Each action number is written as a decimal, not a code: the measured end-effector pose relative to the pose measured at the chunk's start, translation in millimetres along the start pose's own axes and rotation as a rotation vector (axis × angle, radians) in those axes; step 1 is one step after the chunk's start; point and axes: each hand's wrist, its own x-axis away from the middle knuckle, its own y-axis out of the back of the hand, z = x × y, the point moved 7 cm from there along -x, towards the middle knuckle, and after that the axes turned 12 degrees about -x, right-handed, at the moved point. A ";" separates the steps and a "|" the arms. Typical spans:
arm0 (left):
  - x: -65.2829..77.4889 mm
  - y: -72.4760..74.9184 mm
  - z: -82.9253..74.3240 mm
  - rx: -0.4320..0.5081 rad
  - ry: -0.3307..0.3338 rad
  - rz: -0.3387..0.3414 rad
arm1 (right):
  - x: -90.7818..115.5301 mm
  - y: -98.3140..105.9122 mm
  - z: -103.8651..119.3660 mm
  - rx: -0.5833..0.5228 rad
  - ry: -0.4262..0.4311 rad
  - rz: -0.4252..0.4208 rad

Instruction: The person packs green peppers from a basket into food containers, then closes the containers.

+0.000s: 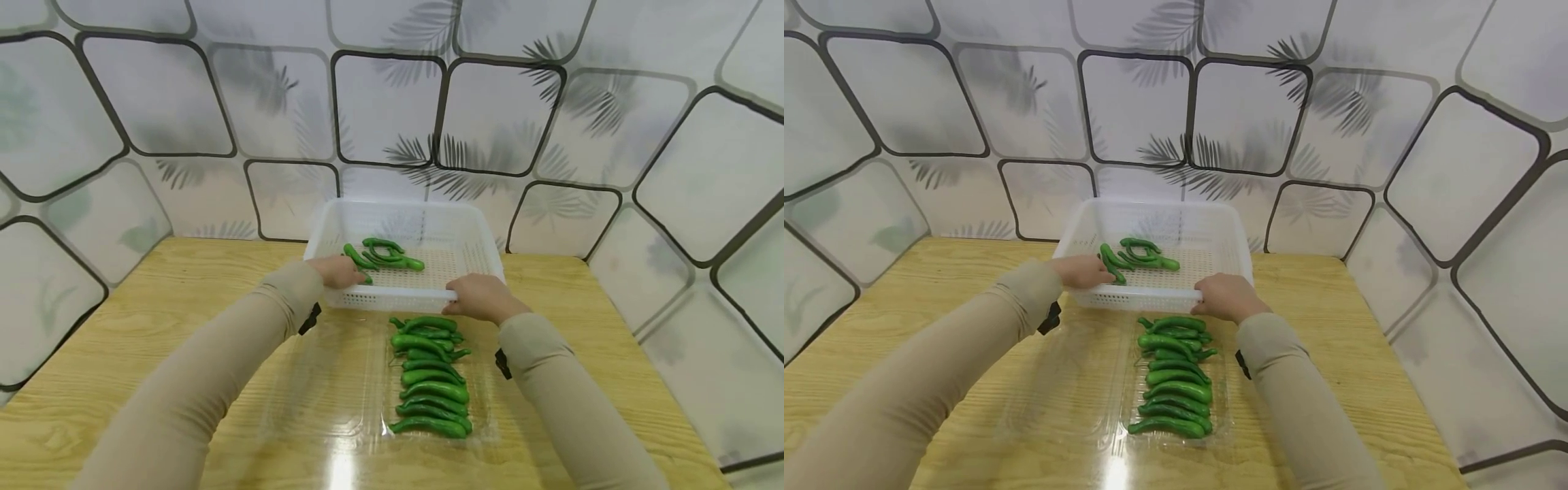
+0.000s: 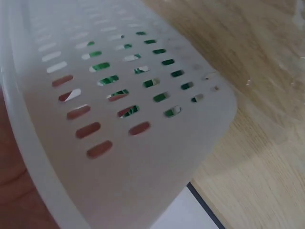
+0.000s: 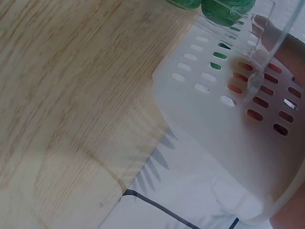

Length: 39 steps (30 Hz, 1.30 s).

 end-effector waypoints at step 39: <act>-32.0 -8.9 5.8 -0.208 0.007 0.149 | 0.6 -0.9 -1.4 0.010 -0.009 0.013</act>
